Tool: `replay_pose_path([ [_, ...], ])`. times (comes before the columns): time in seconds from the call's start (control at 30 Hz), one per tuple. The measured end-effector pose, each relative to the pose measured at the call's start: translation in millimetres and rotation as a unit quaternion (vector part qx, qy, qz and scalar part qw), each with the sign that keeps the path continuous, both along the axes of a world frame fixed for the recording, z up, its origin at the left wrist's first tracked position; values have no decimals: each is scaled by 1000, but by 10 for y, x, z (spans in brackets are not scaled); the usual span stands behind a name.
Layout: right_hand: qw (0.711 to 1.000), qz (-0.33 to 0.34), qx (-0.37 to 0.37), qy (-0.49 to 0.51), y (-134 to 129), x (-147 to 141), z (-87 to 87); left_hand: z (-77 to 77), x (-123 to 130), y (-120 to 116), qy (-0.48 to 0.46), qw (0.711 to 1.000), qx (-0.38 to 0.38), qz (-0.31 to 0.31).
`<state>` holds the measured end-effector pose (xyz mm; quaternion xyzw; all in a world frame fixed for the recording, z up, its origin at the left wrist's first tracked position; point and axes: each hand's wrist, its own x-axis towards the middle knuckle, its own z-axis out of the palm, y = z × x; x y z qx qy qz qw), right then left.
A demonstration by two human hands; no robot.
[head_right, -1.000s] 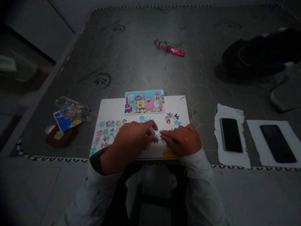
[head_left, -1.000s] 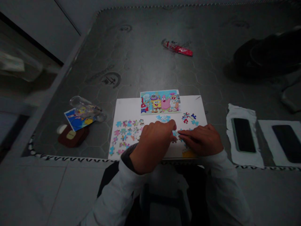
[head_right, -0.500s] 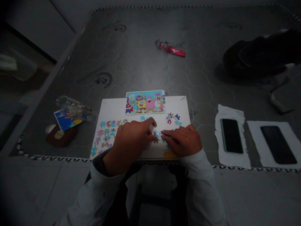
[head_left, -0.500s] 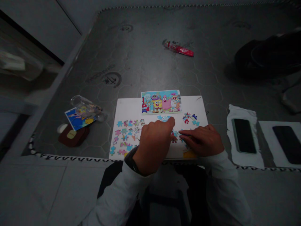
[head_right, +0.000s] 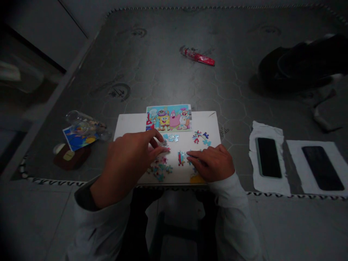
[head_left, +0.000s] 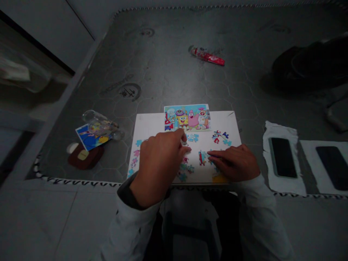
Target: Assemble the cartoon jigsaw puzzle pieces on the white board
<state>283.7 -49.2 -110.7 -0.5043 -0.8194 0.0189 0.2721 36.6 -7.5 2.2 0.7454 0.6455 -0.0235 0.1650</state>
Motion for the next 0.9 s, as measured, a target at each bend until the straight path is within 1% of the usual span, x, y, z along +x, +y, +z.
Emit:
replay_pose_path([
  [0.1, 1000, 6, -1, 1, 7, 4, 10, 44, -71, 13, 15, 1000, -6, 13],
  [0.33, 999, 18, -10, 37, -13, 19, 114, 54, -239, 25, 21, 999, -6, 40],
  [0.47, 999, 14, 11, 45, -27, 16, 171, 87, -331, 28, 23, 999, -2, 46],
  [0.63, 999, 14, 24, 32, -7, -3, 169, 132, -425, 30, 36, 998, 6, 52],
  [0.77, 999, 0, 28, 21, -14, 16, 151, 156, -474, 33, 58, 997, -2, 52],
  [0.9, 999, 10, 41, 18, -38, 63, 139, 167, -487, 37, 65, 997, -7, 47],
])
